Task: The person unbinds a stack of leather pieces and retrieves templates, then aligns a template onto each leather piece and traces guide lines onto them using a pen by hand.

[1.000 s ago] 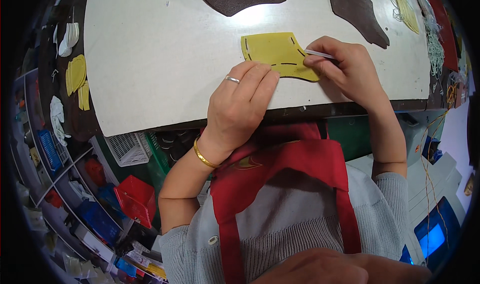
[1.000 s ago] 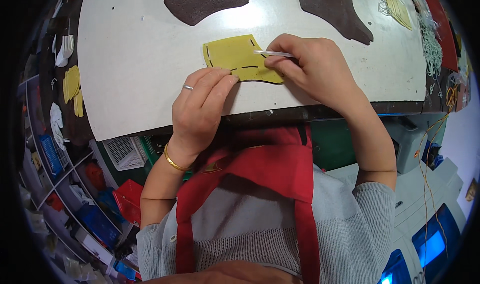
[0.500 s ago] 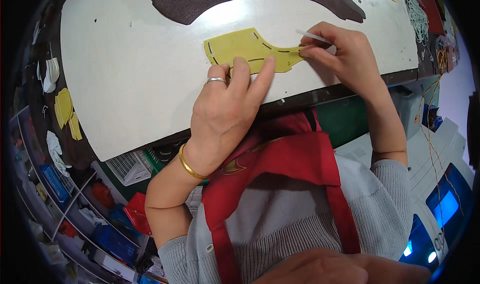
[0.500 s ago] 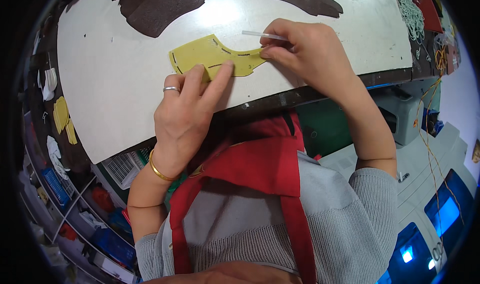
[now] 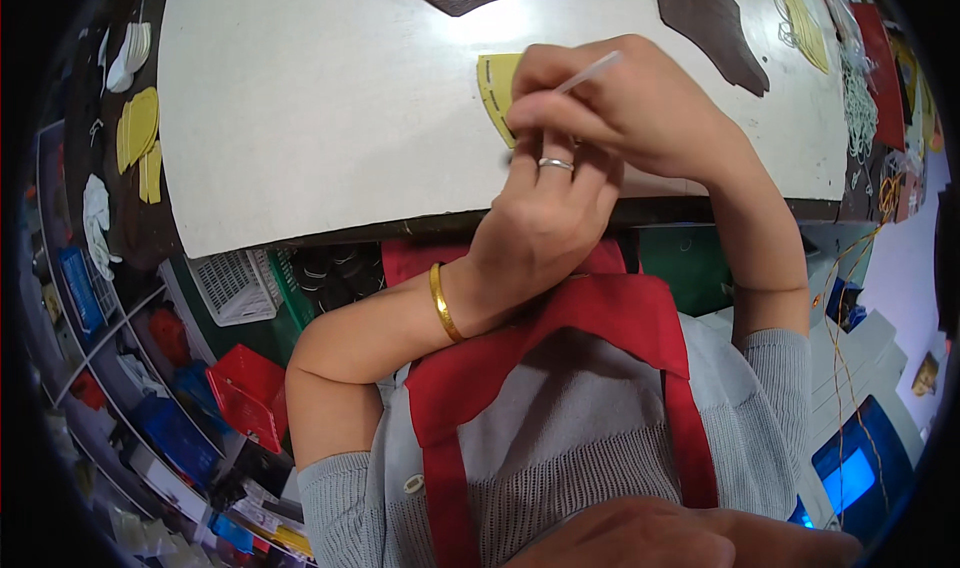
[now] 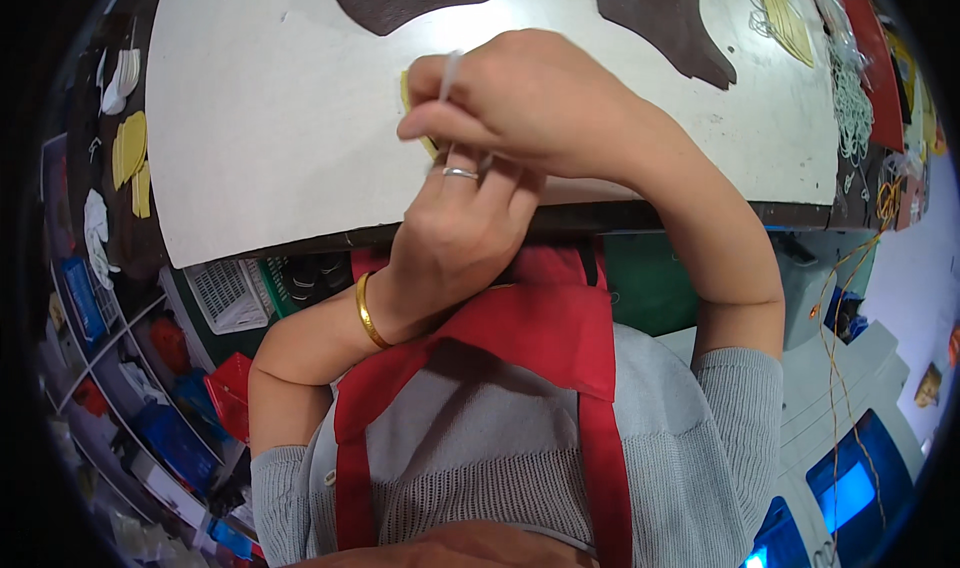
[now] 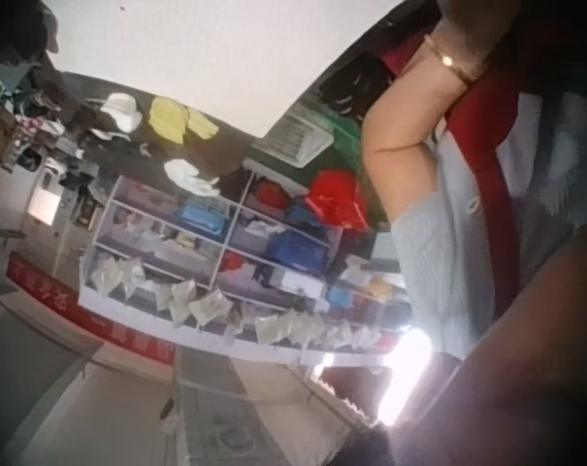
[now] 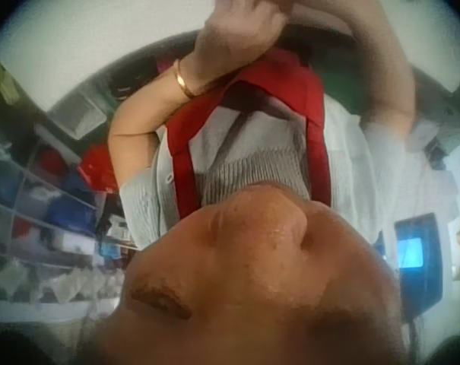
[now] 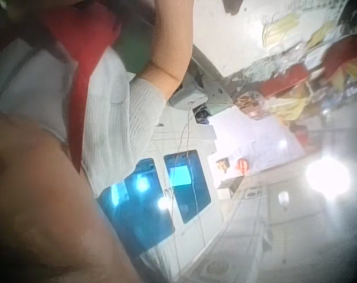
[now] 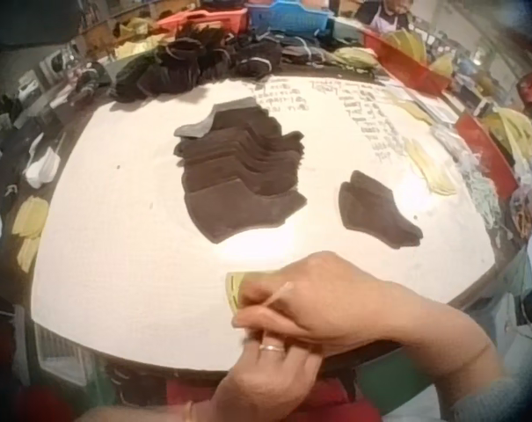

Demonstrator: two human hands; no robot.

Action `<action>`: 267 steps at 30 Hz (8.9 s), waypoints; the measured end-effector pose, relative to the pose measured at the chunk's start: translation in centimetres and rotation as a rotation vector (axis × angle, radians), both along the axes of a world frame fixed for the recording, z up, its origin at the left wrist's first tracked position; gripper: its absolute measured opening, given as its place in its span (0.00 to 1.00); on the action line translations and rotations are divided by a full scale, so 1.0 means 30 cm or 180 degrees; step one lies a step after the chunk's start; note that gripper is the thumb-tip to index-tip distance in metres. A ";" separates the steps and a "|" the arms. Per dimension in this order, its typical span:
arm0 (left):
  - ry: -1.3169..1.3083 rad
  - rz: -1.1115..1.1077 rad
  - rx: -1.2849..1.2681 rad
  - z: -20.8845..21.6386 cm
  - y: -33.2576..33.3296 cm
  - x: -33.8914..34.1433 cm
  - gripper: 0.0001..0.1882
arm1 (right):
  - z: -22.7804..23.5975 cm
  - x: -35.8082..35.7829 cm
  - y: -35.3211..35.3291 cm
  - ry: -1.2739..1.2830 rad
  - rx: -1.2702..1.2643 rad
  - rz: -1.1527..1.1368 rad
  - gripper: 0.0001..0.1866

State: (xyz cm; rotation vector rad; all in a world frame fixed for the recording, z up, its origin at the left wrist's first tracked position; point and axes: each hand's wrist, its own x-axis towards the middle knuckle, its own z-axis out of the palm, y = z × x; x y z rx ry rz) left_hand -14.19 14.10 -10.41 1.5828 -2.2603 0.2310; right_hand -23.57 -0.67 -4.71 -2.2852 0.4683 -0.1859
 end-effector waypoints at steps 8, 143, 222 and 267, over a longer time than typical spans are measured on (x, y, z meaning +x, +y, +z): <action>-0.0229 0.0049 0.0004 0.002 -0.021 -0.021 0.21 | -0.064 0.098 -0.094 -0.0953 -0.1987 -0.0270 0.15; -0.0076 0.0006 0.0122 0.007 -0.010 -0.018 0.22 | -0.078 0.121 -0.049 -0.0411 -0.1648 0.0227 0.17; 0.0546 0.0251 0.0158 0.040 -0.024 0.149 0.18 | -0.082 -0.207 -0.041 0.0525 0.0314 -0.1135 0.09; -0.0054 0.0137 -0.0040 -0.018 -0.024 0.000 0.23 | -0.075 0.106 -0.052 -0.0841 -0.1648 0.0130 0.07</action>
